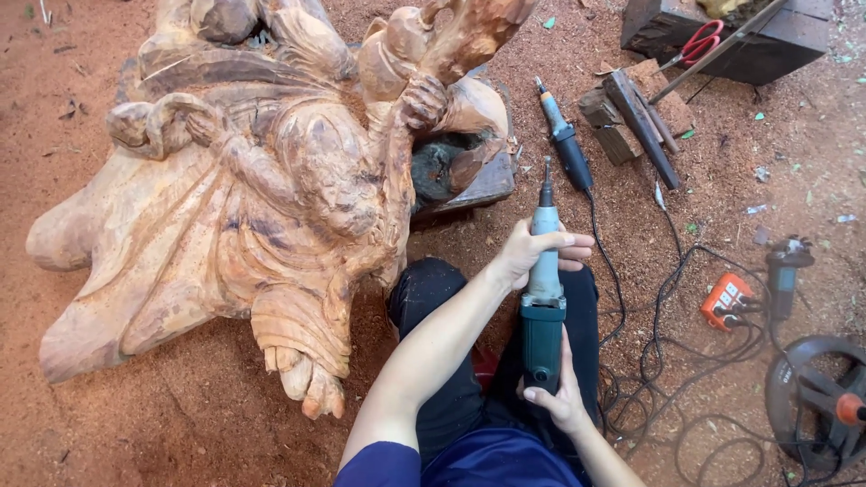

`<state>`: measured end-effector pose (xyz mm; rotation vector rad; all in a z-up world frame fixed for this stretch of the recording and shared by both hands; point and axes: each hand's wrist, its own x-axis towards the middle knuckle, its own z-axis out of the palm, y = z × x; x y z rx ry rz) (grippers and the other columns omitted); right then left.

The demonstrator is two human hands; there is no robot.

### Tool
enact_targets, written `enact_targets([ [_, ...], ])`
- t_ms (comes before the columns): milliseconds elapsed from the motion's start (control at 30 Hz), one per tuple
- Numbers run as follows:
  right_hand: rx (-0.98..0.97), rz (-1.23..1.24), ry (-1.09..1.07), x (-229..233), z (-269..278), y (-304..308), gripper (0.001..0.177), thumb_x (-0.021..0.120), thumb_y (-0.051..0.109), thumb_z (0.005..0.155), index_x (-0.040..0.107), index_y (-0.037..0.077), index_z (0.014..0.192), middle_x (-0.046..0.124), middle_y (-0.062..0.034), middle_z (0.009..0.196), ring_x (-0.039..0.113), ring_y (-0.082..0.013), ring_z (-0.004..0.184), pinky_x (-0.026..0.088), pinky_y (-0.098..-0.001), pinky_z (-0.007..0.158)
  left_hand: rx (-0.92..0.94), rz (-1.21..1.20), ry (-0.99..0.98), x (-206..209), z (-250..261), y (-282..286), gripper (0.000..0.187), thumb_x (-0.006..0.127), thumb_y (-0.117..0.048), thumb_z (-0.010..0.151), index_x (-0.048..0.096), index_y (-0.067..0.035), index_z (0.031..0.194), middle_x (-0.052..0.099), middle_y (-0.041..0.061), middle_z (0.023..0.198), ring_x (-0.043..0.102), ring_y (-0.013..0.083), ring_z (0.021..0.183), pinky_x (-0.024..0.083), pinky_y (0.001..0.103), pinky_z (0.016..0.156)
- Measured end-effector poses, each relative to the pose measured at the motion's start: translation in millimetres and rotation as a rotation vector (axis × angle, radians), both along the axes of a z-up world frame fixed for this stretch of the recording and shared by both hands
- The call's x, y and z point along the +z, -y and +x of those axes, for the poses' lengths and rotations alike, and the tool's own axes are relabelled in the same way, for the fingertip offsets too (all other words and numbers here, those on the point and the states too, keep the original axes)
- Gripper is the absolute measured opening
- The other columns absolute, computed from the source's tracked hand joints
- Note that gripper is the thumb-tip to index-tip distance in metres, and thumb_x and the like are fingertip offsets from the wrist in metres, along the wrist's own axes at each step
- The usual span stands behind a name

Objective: Carving and detailing a large wooden sculpture using a handheld rotary tool.

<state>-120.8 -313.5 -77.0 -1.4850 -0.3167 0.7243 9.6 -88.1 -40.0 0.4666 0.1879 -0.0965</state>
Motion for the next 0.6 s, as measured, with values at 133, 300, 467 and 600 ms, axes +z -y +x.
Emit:
enact_targets([
  [133, 0.006, -0.252, 0.114, -22.4, 8.6, 10.2, 0.132, 0.080, 0.033, 0.060, 0.004, 0.014, 0.167, 0.055, -0.0139, 0.142, 0.067, -0.0188, 0.094, 0.052, -0.0329, 0.093, 0.015, 0.063, -0.077, 4.0, -6.3, -12.0, 0.021, 0.077, -0.009, 0.083, 0.059, 0.000, 0.091, 0.072, 0.034, 0.106, 0.076, 0.0364, 0.084, 0.066, 0.040, 0.064],
  [300, 0.047, -0.303, 0.238, -28.8, 13.2, 3.7, 0.129, 0.080, 0.038, 0.061, 0.009, 0.012, 0.166, 0.044, -0.0140, 0.157, 0.053, -0.0219, 0.131, 0.040, -0.0356, 0.111, 0.124, 0.174, -0.162, 13.6, -13.9, -22.8, 0.024, 0.076, -0.012, 0.083, 0.066, 0.007, 0.094, 0.074, 0.030, 0.098, 0.076, 0.0321, 0.078, 0.066, 0.038, 0.066],
  [467, 0.062, -0.135, 0.085, -28.4, 3.8, -2.1, 0.126, 0.081, 0.027, 0.067, 0.003, 0.016, 0.166, 0.064, -0.0163, 0.119, 0.071, -0.0202, 0.066, 0.062, -0.0341, 0.068, 0.178, 0.278, -0.232, 11.5, -20.3, -21.7, 0.018, 0.075, -0.008, 0.084, 0.066, -0.003, 0.099, 0.066, 0.016, 0.070, 0.064, 0.0197, 0.053, 0.058, 0.032, 0.050],
  [600, 0.083, -0.162, 0.199, -27.2, 0.5, -6.7, 0.126, 0.082, 0.038, 0.068, 0.008, 0.011, 0.167, 0.052, -0.0117, 0.146, 0.062, -0.0175, 0.110, 0.051, -0.0323, 0.095, 0.178, 0.311, -0.259, 9.7, -24.3, -24.2, 0.017, 0.073, -0.005, 0.084, 0.068, 0.000, 0.100, 0.057, 0.007, 0.057, 0.051, 0.0158, 0.042, 0.051, 0.031, 0.044],
])
